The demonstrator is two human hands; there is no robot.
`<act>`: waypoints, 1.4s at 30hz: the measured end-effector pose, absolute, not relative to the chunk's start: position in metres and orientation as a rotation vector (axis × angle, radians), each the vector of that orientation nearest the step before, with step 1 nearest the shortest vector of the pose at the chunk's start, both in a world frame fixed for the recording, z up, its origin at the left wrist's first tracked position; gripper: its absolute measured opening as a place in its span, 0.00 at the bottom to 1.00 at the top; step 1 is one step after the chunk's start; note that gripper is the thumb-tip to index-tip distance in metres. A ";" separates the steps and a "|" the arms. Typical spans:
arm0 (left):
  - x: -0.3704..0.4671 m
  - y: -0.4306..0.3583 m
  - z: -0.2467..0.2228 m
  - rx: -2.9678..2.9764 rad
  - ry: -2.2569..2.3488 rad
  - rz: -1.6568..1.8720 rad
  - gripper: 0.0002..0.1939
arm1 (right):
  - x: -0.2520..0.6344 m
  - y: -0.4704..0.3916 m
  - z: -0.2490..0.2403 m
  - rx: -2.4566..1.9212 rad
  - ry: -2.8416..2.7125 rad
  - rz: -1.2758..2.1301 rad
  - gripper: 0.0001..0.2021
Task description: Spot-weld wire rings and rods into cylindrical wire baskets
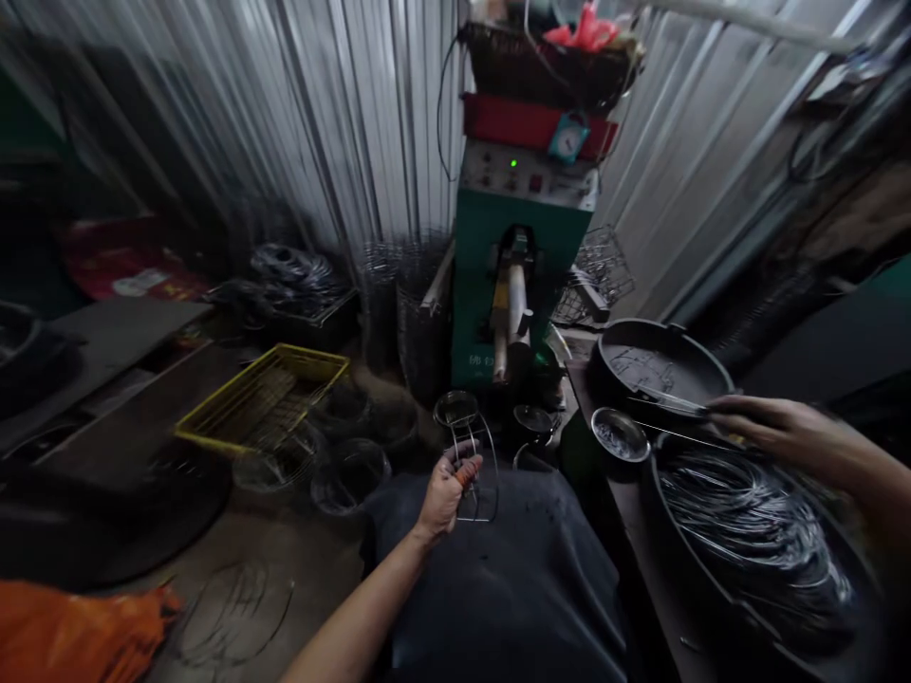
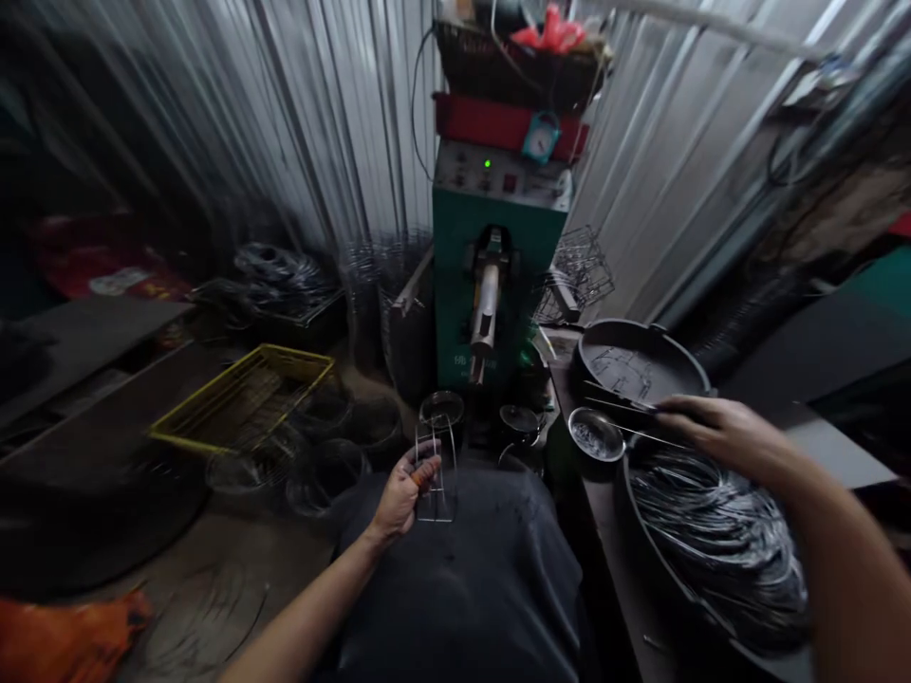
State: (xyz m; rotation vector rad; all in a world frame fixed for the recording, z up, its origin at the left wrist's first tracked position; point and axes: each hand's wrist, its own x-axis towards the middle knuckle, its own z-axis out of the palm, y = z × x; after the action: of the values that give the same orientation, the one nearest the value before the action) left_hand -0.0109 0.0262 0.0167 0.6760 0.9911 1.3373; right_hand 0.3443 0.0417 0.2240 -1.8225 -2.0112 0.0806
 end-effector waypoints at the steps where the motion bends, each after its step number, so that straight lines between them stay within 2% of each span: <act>1: -0.011 0.032 0.020 0.678 0.982 1.345 0.23 | 0.338 0.042 0.224 -1.821 -2.038 0.210 0.12; 3: -0.011 0.043 0.026 0.680 0.968 1.363 0.23 | 0.320 0.049 0.216 -1.760 -2.052 0.469 0.16; 6: -0.011 0.059 0.031 0.680 0.965 1.380 0.24 | 0.289 0.065 0.184 -1.637 -1.955 0.670 0.19; 14: -0.012 0.079 0.027 0.724 1.048 1.363 0.23 | 0.238 0.099 0.088 -1.486 -1.735 1.084 0.14; 20: -0.013 0.090 0.026 0.717 1.067 1.324 0.23 | 0.228 0.114 0.070 -1.395 -1.764 1.133 0.12; 25: -0.010 0.100 0.023 0.743 1.044 1.304 0.22 | 0.234 0.122 0.061 -1.379 -1.827 1.355 0.12; 28: -0.008 0.103 0.022 0.756 1.048 1.288 0.22 | 0.233 0.126 0.058 -1.376 -1.831 1.275 0.11; 37: -0.001 0.108 0.023 0.753 1.030 1.247 0.22 | 0.225 0.140 0.034 -1.270 -1.818 0.708 0.09; 42: 0.003 0.115 0.023 0.738 1.020 1.228 0.23 | 0.222 0.149 0.027 -1.250 -1.827 0.644 0.09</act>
State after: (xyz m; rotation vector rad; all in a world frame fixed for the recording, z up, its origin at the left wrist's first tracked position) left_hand 0.0035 0.1145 0.0230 0.7381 1.0203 1.2275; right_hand 0.2219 0.1487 0.0274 -1.2501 -1.8269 0.6441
